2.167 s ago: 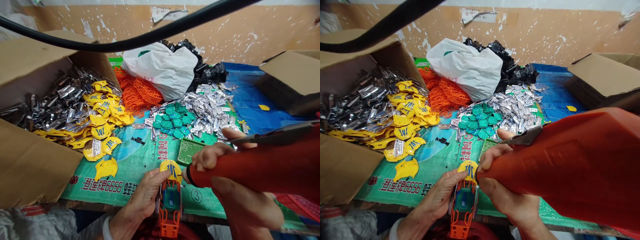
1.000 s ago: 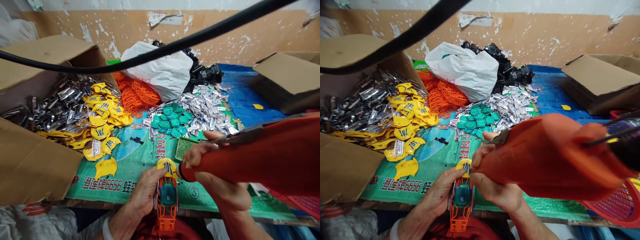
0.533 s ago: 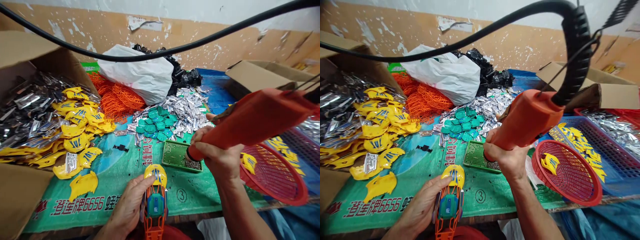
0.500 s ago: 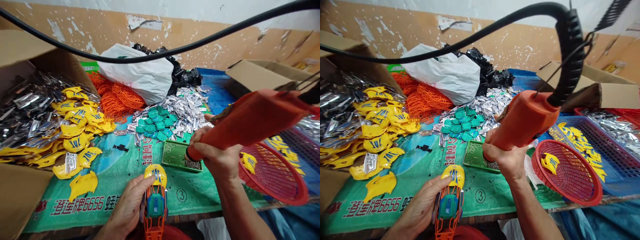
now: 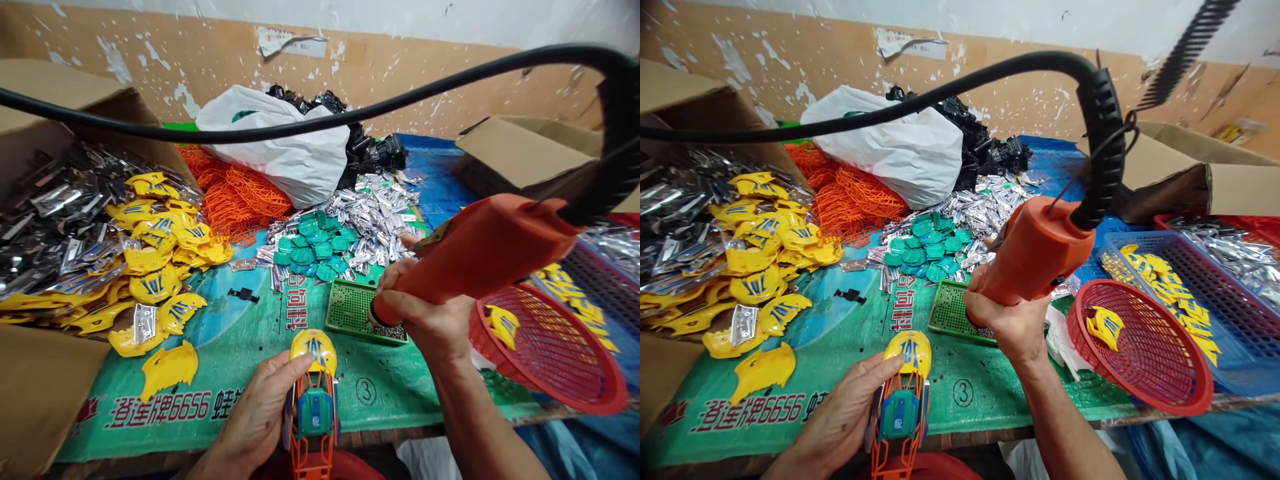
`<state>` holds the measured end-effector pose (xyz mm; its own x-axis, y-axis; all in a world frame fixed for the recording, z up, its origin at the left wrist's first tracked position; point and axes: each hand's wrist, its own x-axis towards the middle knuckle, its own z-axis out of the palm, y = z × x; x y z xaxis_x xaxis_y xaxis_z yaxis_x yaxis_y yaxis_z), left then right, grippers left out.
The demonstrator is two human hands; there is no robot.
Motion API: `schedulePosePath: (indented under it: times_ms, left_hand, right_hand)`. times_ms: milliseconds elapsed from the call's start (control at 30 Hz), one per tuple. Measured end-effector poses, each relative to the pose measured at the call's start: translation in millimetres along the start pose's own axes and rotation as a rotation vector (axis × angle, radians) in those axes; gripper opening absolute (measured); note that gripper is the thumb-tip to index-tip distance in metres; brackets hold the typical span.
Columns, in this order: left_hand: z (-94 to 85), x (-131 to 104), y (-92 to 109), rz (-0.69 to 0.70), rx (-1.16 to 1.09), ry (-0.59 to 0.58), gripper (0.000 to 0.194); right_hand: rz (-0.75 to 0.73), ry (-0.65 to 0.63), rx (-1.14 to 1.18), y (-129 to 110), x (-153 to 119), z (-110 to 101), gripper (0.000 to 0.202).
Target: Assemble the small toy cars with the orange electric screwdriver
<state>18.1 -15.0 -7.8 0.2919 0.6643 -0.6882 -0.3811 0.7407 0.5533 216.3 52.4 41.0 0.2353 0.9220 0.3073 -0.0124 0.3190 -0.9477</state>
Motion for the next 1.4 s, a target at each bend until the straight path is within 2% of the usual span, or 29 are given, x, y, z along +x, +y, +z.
schedulePosePath:
  times_ms: [400,600,700,800,933,1033,1133,1267,1400]
  left_hand:
    - [-0.2,-1.9,0.3,0.015,0.007,-0.017,0.034]
    - [-1.6,-4.5,0.2,0.042,0.014,-0.078,0.039]
    - [-0.4,-4.9,1.6,0.035,0.016,-0.086,0.038]
    - [0.3,-4.0,2.4,0.036,0.012,-0.019,0.039]
    - [0.2,-3.7,1.0,0.045,0.007,-0.026,0.04]
    - [1.5,-3.7,-0.5,0.069,-0.005,-0.06,0.038]
    - [3.2,-2.5,-1.4,0.107,-0.028,-0.11,0.037]
    - [3.1,-1.1,-1.9,0.136,-0.027,-0.181,0.035]
    - [3.1,-2.3,-1.8,0.123,-0.048,-0.174,0.033]
  right_hand:
    - [0.001,0.02,-0.072,1.7,-2.7,-1.1,0.016]
    - [-0.016,0.04,-0.107,2.0,-4.0,0.8,0.02]
    - [0.001,0.054,-0.073,2.8,-3.6,0.3,0.018]
    - [-0.002,0.06,-0.03,0.4,-1.6,-1.7,0.014]
    - [-0.043,0.063,0.104,-17.4,0.7,-0.8,0.022]
    - [-0.04,0.0,0.254,-36.9,-3.0,5.2,0.044]
    - [0.013,-0.091,0.344,-50.2,-13.0,12.9,0.056]
    - [0.074,-0.189,0.386,-54.6,-27.1,21.9,0.058]
    - [0.091,-0.245,0.404,-51.1,-32.8,29.7,0.049]
